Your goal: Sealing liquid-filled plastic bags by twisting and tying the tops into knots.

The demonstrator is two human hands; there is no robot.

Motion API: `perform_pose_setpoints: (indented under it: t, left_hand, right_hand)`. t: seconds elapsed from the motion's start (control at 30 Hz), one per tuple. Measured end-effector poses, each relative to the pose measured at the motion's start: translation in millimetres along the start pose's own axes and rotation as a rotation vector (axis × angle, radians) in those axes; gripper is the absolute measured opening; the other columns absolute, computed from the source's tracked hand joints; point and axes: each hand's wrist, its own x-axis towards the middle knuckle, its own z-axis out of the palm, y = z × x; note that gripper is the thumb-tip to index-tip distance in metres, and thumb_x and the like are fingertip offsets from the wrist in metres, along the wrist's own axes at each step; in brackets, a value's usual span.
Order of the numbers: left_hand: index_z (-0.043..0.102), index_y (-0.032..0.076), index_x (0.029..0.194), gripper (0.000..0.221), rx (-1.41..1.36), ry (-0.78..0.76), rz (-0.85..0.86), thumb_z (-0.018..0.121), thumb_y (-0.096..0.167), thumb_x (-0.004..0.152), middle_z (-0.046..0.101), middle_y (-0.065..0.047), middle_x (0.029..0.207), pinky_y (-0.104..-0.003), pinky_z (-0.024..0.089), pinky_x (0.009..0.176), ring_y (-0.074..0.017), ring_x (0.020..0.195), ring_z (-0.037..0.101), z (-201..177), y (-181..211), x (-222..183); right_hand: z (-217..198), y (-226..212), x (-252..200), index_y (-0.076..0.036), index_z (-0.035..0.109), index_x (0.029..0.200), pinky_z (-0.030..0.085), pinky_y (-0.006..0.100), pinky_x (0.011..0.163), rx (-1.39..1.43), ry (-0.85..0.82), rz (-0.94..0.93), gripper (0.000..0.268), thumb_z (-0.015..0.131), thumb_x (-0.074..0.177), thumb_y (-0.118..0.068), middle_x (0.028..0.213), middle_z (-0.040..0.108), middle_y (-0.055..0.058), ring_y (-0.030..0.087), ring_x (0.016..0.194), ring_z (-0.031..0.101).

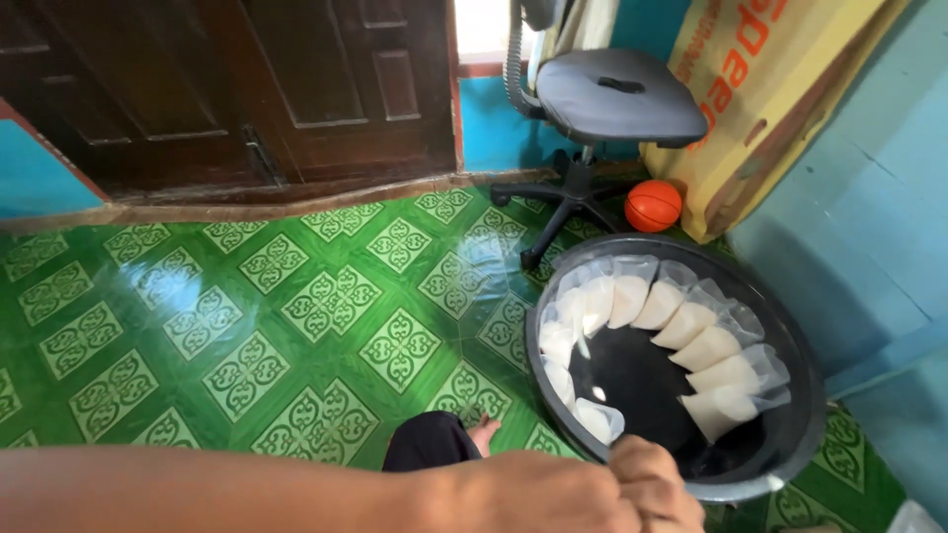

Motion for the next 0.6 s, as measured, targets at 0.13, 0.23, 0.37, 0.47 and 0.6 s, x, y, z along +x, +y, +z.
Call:
perform_pose_setpoints:
  t: [0.13,0.23,0.37,0.47,0.6]
  left_hand:
    - [0.046,0.006,0.073,0.012,-0.292,-0.159,-0.264,0.051,0.002,0.083,0.065,-0.013,0.076,-0.043,0.048,0.057,-0.0286,0.061,0.062,-27,10,-37]
    - [0.062,0.002,0.084,0.005,0.192,-0.205,-0.163,0.063,0.006,0.082,0.072,-0.017,0.091,-0.069,0.046,0.086,-0.0349,0.078,0.069,-16,0,-57]
    - [0.057,0.007,0.077,0.011,0.463,-0.090,-0.077,0.056,0.014,0.086,0.063,-0.011,0.061,-0.040,0.045,0.043,-0.0287,0.045,0.057,20,-50,-90]
    - [0.059,0.006,0.090,0.014,0.431,-0.204,-0.269,0.053,0.019,0.087,0.066,-0.015,0.064,-0.047,0.048,0.044,-0.0358,0.049,0.062,23,-78,-102]
    - [0.059,0.013,0.057,0.035,0.457,-0.172,-0.352,0.051,0.033,0.084,0.060,-0.008,0.054,-0.045,0.048,0.048,-0.0316,0.045,0.059,43,-127,-117]
  right_hand:
    - [9,5,90,-0.014,0.062,0.075,0.057,0.028,0.061,-0.520,-0.468,-0.392,0.004,0.065,0.078,-0.016,0.084,0.063,-0.001,0.013,0.069,0.059]
    - [36,-18,160,-0.008,0.064,0.091,0.054,0.030,0.068,-0.608,-0.921,-0.484,0.007,0.059,0.086,-0.008,0.092,0.063,0.006,0.019,0.075,0.059]
    - [54,14,154,-0.009,0.062,0.101,0.051,0.028,0.070,-0.710,-1.092,-0.656,0.014,0.061,0.088,-0.013,0.095,0.062,0.006,0.019,0.081,0.060]
    - [70,34,147,-0.007,0.061,0.093,0.043,0.028,0.057,-0.799,-1.269,-0.750,0.013,0.059,0.081,-0.011,0.088,0.058,0.007,0.020,0.073,0.050]
    - [86,60,141,-0.010,0.065,0.084,0.042,0.029,0.054,-0.917,-1.416,-0.781,0.007,0.063,0.078,-0.013,0.072,0.057,0.003,0.020,0.065,0.052]
